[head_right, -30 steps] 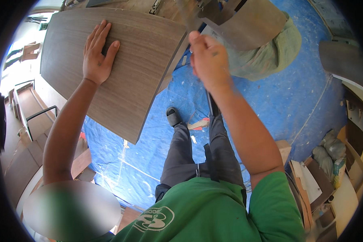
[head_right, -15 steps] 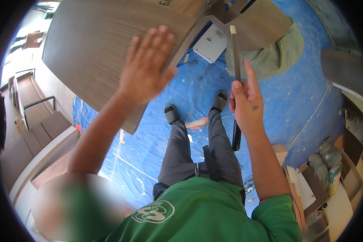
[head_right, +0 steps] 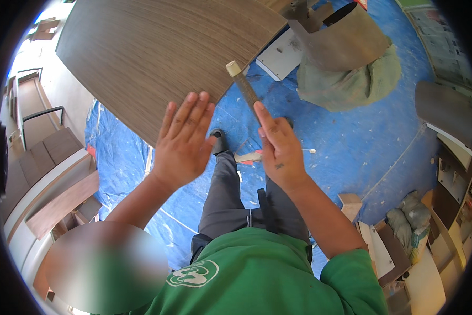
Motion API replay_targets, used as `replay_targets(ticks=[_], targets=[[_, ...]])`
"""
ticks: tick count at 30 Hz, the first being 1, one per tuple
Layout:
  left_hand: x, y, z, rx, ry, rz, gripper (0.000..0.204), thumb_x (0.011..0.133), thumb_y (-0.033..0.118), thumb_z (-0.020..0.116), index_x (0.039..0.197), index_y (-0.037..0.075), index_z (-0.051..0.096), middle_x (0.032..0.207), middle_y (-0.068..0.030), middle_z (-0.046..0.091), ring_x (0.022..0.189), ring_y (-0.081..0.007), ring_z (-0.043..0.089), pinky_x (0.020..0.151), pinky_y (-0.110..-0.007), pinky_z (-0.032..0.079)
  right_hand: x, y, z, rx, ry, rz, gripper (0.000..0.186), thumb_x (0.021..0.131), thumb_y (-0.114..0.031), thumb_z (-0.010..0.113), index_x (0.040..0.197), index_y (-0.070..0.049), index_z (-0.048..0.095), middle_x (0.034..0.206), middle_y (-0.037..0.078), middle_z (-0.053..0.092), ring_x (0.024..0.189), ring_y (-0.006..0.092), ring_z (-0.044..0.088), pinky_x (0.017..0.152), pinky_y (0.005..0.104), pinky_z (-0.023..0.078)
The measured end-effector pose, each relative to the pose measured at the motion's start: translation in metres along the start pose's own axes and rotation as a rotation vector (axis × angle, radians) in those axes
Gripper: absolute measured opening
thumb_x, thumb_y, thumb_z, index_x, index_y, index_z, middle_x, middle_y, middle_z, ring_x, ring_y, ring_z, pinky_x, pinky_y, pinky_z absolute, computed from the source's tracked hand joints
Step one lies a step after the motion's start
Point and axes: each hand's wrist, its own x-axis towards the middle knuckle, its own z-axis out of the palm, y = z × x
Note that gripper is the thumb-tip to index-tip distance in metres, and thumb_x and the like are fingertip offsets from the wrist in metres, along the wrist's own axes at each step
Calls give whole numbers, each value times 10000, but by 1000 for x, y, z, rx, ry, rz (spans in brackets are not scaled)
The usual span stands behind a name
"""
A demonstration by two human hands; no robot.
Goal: The person sands the edge of a cabinet door with a sanding block, then uses a chisel to clean the edge and a utility knife to trim the edge banding. The person continues to scrape and smooth the edge with the chisel.
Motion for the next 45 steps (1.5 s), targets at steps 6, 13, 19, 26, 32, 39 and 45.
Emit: replay_targets(ticks=[6, 13, 19, 26, 32, 39, 45], targets=[[-18, -23, -2, 149, -40, 72, 533, 977, 152, 615, 1507, 115, 566, 1619, -42, 490, 1535, -225, 397, 1288, -476, 250, -23, -6, 19, -32, -74, 16, 729, 920, 148, 577, 1579, -156, 507, 906, 107, 573, 770, 247, 592, 716, 362, 529], [-21, -38, -4, 90, -20, 146, 508, 982, 152, 609, 1490, 141, 589, 1621, -46, 489, 1534, -236, 401, 1277, -488, 274, 55, -9, 26, -175, 91, -17, 681, 938, 105, 583, 1551, -189, 549, 827, 125, 594, 737, 282, 590, 695, 376, 517], [0, -73, -18, -54, 105, 190, 530, 988, 248, 639, 1498, 119, 578, 1612, -99, 496, 1537, -306, 393, 1275, -547, 236, 6, -16, 42, -187, 72, 19, 652, 958, 77, 597, 1550, -192, 548, 829, 126, 604, 747, 296, 603, 701, 381, 520], [88, -226, -32, 153, 566, 69, 552, 1067, 435, 561, 1541, 153, 534, 1638, -88, 464, 1559, -302, 348, 1286, -526, 218, 20, -20, 59, -258, 188, -11, 604, 984, 47, 585, 1539, -191, 558, 881, 110, 657, 749, 258, 618, 726, 365, 539], [110, -227, -11, 161, 462, -121, 627, 1075, 574, 459, 1558, 179, 515, 1661, -34, 432, 1576, -231, 304, 1310, -459, 196, 58, -22, 39, -242, 250, 195, 570, 996, 40, 575, 1502, -222, 601, 912, 95, 689, 754, 250, 650, 745, 343, 548], [106, -229, -14, 255, 390, -164, 657, 1072, 595, 430, 1590, 193, 467, 1685, -11, 390, 1585, -205, 279, 1323, -441, 184, 3, -33, 67, -156, 217, 80, 567, 1000, 16, 590, 1496, -256, 611, 853, 97, 658, 728, 246, 638, 732, 338, 536], [113, -227, -12, 224, 378, -164, 662, 1071, 597, 425, 1597, 195, 456, 1686, -8, 387, 1588, -204, 270, 1325, -436, 174, 57, 3, 43, -85, 292, 87, 575, 1005, -8, 607, 1505, -290, 600, 823, 94, 639, 728, 244, 635, 727, 341, 531]])
